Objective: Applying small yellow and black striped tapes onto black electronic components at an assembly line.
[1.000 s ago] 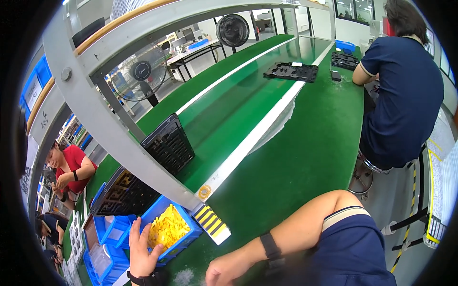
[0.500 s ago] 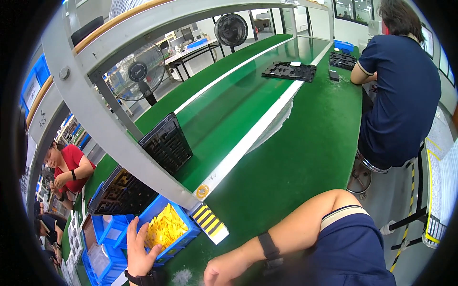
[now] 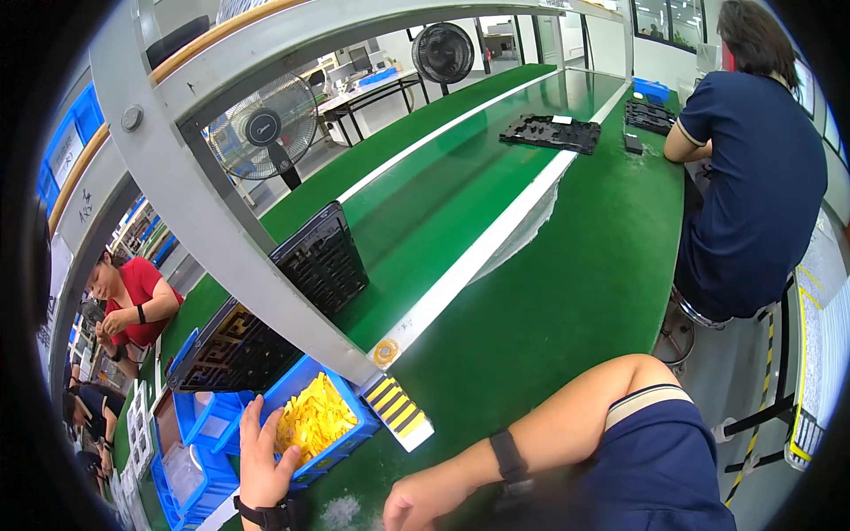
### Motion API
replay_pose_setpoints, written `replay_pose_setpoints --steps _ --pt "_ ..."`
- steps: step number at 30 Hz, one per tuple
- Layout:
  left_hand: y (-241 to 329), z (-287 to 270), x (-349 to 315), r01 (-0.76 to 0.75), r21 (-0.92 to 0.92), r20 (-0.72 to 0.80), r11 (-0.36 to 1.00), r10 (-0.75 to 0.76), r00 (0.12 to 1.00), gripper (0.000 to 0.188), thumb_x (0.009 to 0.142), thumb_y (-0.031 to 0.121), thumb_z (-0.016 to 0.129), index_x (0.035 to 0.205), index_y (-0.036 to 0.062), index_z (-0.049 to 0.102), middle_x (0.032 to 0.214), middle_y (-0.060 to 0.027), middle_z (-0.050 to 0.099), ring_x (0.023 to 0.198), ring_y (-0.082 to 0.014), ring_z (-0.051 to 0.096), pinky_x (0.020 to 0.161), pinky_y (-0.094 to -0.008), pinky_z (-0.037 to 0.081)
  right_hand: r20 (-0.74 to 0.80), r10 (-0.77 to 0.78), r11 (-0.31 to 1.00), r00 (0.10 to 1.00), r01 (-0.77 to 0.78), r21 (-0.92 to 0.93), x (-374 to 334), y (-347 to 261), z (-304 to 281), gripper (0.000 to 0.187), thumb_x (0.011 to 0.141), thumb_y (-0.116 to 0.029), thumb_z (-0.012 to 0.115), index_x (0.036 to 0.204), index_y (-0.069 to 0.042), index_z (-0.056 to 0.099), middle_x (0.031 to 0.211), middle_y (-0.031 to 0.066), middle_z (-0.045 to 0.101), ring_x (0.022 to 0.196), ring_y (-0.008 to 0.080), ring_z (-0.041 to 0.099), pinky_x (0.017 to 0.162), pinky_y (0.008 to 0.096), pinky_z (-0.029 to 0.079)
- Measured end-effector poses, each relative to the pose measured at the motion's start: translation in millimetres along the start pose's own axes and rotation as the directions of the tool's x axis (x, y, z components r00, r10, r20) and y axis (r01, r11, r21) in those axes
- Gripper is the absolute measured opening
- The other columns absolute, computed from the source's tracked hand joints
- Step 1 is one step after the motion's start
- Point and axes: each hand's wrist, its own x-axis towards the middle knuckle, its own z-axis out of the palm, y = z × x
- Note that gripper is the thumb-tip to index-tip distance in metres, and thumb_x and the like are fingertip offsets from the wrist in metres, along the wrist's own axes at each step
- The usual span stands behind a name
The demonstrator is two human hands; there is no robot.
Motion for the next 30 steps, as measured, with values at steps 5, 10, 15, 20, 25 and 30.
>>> replay_pose_setpoints --steps 5,10,15,20,25,30 --pt "8 -4 1 0.003 0.012 0.011 1.000 -0.003 1.000 0.048 0.070 0.011 0.057 0.117 0.0033 0.052 0.138 -0.0217 0.032 0.128 -0.0406 0.028 0.107 -0.0455 0.021 0.002 -0.004 1.000 1.000 0.004 0.017 1 2 -1 0.031 0.086 -0.022 0.062 0.106 0.001 0.061 0.096 0.0101 0.064 0.081 0.0138 0.063 0.069 0.0264 0.053" --pt "6 -3 0 -0.026 0.008 0.010 1.000 0.026 1.000 0.048 0.069 0.009 0.055 0.117 0.0037 0.052 0.138 -0.0217 0.032 0.128 -0.0411 0.028 0.107 -0.0459 0.021 0.013 -0.015 1.000 1.000 0.014 0.014 0 1 0 0.031 0.086 -0.022 0.062 0.107 0.001 0.061 0.097 0.0102 0.064 0.081 0.0140 0.063 0.069 0.0267 0.053" --pt "11 -4 1 -0.002 0.024 0.026 1.000 0.001 1.000 0.050 0.067 0.007 0.058 0.117 0.0040 0.052 0.138 -0.0212 0.031 0.129 -0.0408 0.026 0.108 -0.0453 0.020 0.008 -0.004 1.000 1.000 0.004 0.003 -1 0 1 0.030 0.086 -0.021 0.061 0.106 0.001 0.061 0.097 0.0101 0.064 0.082 0.0142 0.063 0.070 0.0269 0.053" --pt "10 -4 0 0.010 0.015 0.026 1.000 -0.010 1.000 0.049 0.067 0.008 0.058 0.116 0.0042 0.052 0.139 -0.0210 0.030 0.130 -0.0404 0.026 0.108 -0.0449 0.020 0.007 -0.005 1.000 1.000 0.005 0.010 1 1 1 0.029 0.086 -0.020 0.061 0.106 0.001 0.061 0.097 0.0100 0.064 0.082 0.0140 0.063 0.069 0.0269 0.053" --pt "11 -4 0 0.024 0.020 0.029 1.000 -0.025 0.999 0.046 0.068 0.008 0.058 0.114 0.0036 0.053 0.139 -0.0209 0.030 0.130 -0.0404 0.026 0.108 -0.0449 0.020 0.009 -0.007 1.000 1.000 0.006 0.026 0 2 0 0.029 0.086 -0.019 0.061 0.107 0.001 0.061 0.098 0.0099 0.064 0.082 0.0137 0.063 0.069 0.0268 0.053" --pt "0 1 0 0.013 0.041 0.016 0.999 -0.014 1.000 0.042 0.070 0.010 0.056 0.111 0.0024 0.054 0.139 -0.0216 0.031 0.129 -0.0410 0.026 0.107 -0.0457 0.020 0.012 -0.007 1.000 1.000 0.007 0.030 0 2 0 0.030 0.086 -0.019 0.061 0.107 0.001 0.061 0.097 0.0101 0.064 0.082 0.0140 0.063 0.069 0.0270 0.053"
